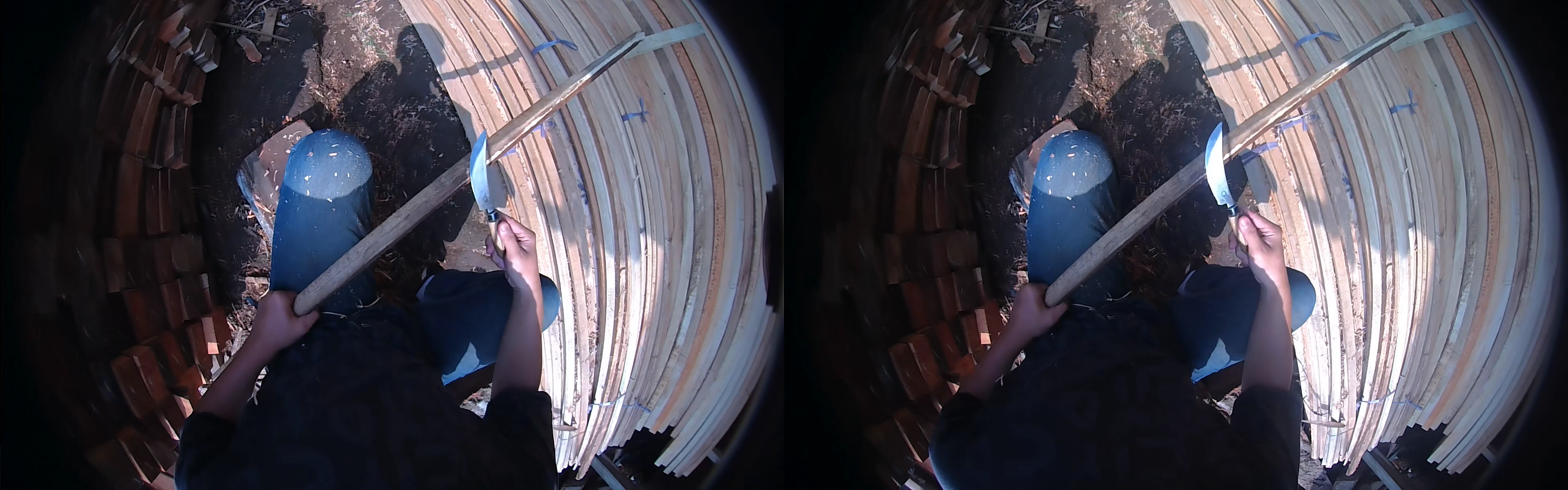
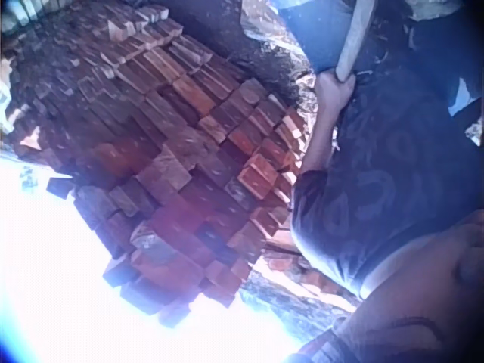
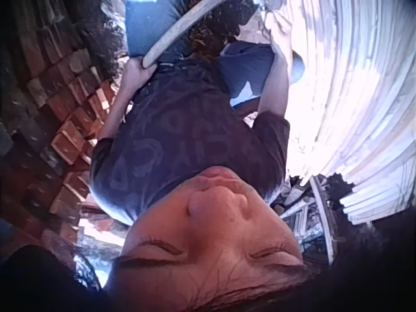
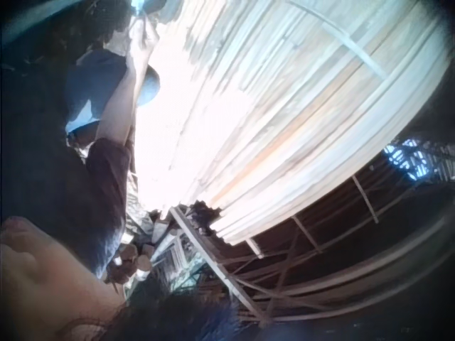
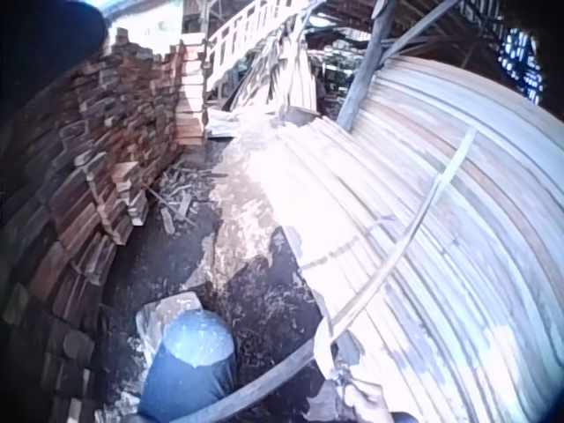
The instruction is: The person sits on the ground and uses a curved knife to shave a long, thin piece of wood held between their legs. They repeatedly scrape the blade along the wood's surface to remove thin shavings.
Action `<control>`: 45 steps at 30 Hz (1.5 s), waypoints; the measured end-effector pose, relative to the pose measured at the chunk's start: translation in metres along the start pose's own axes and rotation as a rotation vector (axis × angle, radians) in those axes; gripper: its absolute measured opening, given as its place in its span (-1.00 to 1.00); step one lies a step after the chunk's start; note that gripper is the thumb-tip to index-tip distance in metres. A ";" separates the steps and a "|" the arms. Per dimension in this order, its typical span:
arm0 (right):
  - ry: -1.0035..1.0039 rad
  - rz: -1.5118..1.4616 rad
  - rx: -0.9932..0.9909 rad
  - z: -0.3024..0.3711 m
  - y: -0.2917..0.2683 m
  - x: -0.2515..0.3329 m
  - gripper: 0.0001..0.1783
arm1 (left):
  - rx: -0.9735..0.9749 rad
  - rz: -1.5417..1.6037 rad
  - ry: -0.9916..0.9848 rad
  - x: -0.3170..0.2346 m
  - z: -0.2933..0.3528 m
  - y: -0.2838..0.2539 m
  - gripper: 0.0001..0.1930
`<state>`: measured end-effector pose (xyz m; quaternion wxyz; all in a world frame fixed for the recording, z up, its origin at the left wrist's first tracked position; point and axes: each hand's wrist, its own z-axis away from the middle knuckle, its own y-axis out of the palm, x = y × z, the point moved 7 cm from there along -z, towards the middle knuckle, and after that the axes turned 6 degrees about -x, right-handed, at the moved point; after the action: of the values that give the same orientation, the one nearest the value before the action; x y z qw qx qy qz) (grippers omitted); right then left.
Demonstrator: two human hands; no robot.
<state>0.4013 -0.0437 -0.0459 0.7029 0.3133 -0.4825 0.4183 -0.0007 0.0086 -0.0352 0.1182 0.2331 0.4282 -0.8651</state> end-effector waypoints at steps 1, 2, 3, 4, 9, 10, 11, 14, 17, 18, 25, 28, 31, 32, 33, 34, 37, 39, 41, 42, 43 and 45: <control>0.064 -0.150 -0.096 0.000 0.000 0.005 -0.59 | 0.004 -0.006 -0.007 -0.001 -0.001 -0.001 -0.65; 0.053 -0.285 -0.186 0.001 0.005 0.011 -0.71 | 0.009 -0.019 -0.009 -0.001 -0.002 -0.002 -0.65; 0.069 -0.134 -0.078 0.003 0.016 0.010 -0.72 | 0.005 -0.025 -0.005 0.000 -0.002 -0.001 -0.65; 0.085 0.015 0.030 0.007 0.026 0.007 -0.73 | 0.002 -0.032 0.000 0.001 -0.001 0.001 -0.65; -0.068 0.068 -0.152 0.002 0.003 0.008 -0.74 | 0.000 0.024 -0.002 -0.005 -0.001 -0.002 -0.67; -0.091 -0.150 -0.178 -0.003 0.001 0.014 -0.74 | 0.006 0.000 -0.018 -0.007 -0.001 -0.003 -0.67; -0.143 -0.068 -0.222 -0.004 -0.002 0.016 -0.76 | 0.007 -0.007 -0.025 -0.008 -0.002 -0.003 -0.67; -0.157 0.193 0.142 0.005 0.028 0.009 -0.77 | 0.001 -0.029 -0.026 -0.005 -0.002 -0.002 -0.65; -0.120 0.150 -0.112 0.007 0.009 0.017 -0.80 | 0.016 -0.022 -0.017 -0.006 0.000 -0.002 -0.64; -0.047 -0.125 -0.213 0.002 -0.012 0.009 -0.83 | 0.019 -0.019 -0.035 -0.005 0.000 -0.001 -0.64; -0.093 0.138 -0.045 0.013 0.004 0.013 -0.85 | 0.002 -0.024 -0.006 -0.003 -0.003 0.000 -0.64; -0.187 0.122 -0.221 0.015 -0.004 0.017 -0.83 | 0.030 0.004 -0.027 -0.003 -0.002 0.002 -0.64; -0.116 0.155 -0.338 0.015 -0.016 0.013 -0.82 | 0.021 -0.014 -0.027 -0.003 -0.003 0.001 -0.64; -0.101 0.109 -0.341 0.015 -0.018 0.012 -0.81 | 0.015 -0.025 -0.026 -0.002 -0.002 0.002 -0.64; -0.086 0.064 -0.343 0.015 -0.019 0.012 -0.80 | 0.006 -0.007 -0.024 -0.003 -0.002 0.001 -0.64; -0.071 0.019 -0.345 0.014 -0.021 0.011 -0.79 | -0.003 0.011 -0.021 -0.004 -0.002 0.000 -0.64; 0.115 0.227 0.006 0.020 -0.004 -0.003 -0.79 | 0.012 0.004 -0.043 -0.004 -0.001 0.000 -0.63; -0.114 0.240 0.120 0.026 0.015 0.005 -0.80 | 0.009 -0.006 -0.037 -0.005 -0.002 0.000 -0.63; -0.063 -0.012 -0.151 0.022 -0.005 0.010 -0.80 | -0.010 -0.002 -0.014 -0.005 -0.001 0.000 -0.63; -0.074 -0.169 -0.264 0.020 -0.018 0.016 -0.80 | 0.002 0.005 -0.037 -0.005 -0.001 0.001 -0.63; -0.086 -0.327 -0.377 0.019 -0.030 0.018 -0.79 | 0.015 0.011 -0.061 -0.007 -0.001 0.000 -0.63; -0.032 0.166 -0.303 0.018 -0.027 0.013 -0.80 | 0.014 0.007 -0.062 -0.009 -0.002 -0.001 -0.64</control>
<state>0.4200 -0.0673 -0.0284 0.6971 0.1693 -0.5757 0.3923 0.0067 0.0109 -0.0309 0.1329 0.2087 0.4174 -0.8744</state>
